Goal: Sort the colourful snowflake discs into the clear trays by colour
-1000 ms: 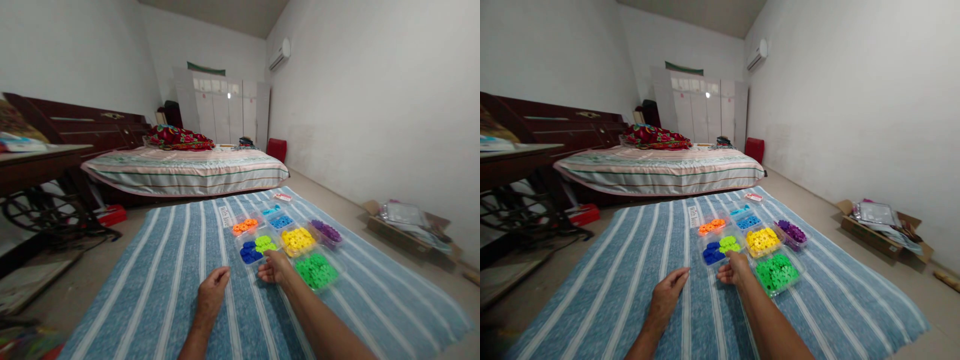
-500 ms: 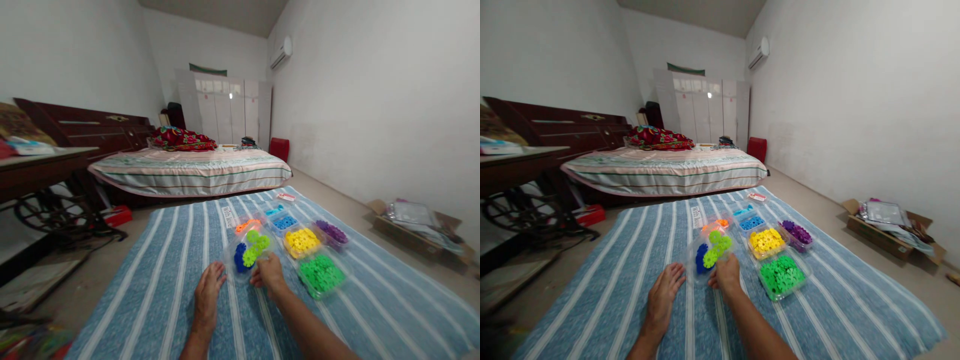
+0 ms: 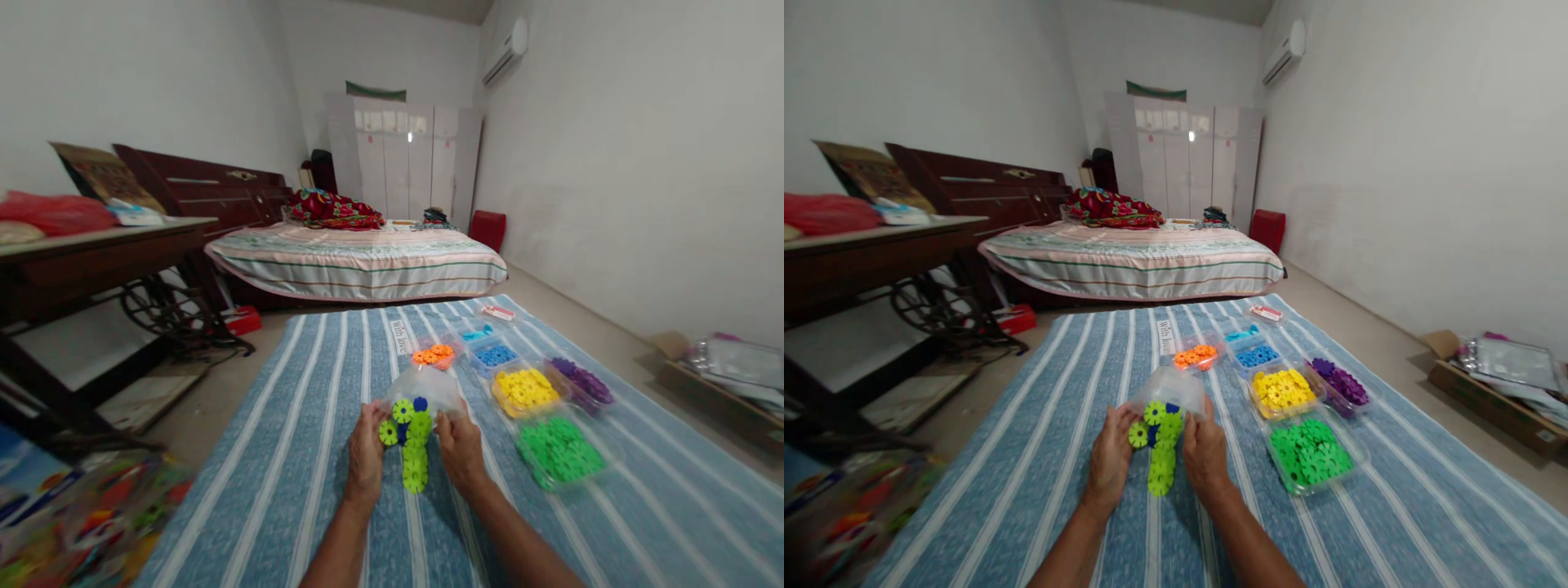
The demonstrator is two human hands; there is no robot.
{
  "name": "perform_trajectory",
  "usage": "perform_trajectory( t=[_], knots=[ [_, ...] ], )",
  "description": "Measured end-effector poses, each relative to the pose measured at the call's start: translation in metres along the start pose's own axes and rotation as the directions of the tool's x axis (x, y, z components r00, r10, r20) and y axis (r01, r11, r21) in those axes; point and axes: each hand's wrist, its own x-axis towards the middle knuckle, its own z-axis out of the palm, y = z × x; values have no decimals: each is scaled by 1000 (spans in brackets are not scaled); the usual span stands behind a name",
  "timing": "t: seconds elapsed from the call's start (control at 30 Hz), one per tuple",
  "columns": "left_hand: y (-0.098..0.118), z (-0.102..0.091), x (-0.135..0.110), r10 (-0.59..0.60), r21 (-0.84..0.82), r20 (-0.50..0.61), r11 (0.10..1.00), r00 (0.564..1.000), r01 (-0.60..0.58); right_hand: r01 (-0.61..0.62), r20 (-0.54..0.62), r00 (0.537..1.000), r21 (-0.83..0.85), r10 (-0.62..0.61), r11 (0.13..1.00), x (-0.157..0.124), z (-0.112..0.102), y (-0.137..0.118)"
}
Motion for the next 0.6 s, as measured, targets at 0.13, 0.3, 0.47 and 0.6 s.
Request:
perform_trajectory(
  t=[0.13, 0.3, 0.47, 0.6],
  knots=[
    [-2, 0, 2, -26, -14, 14, 1000, 1000, 26, -9, -17, 1000, -17, 8, 1000, 5, -9, -4],
    [-4, -1, 3, -20, 69, 34, 997, 999, 17, -38, -36, 998, 167, 44, 985, 23, -13, -20],
    [-3, -2, 1, 91, 282, 121, 952, 988, -122, -460, 330, 879, 394, 345, 796, 62, 15, -56],
    [-3, -2, 1, 131, 435, 185, 878, 974, -201, -674, 623, 672, 291, 401, 679, 82, 58, -91]
  ],
)
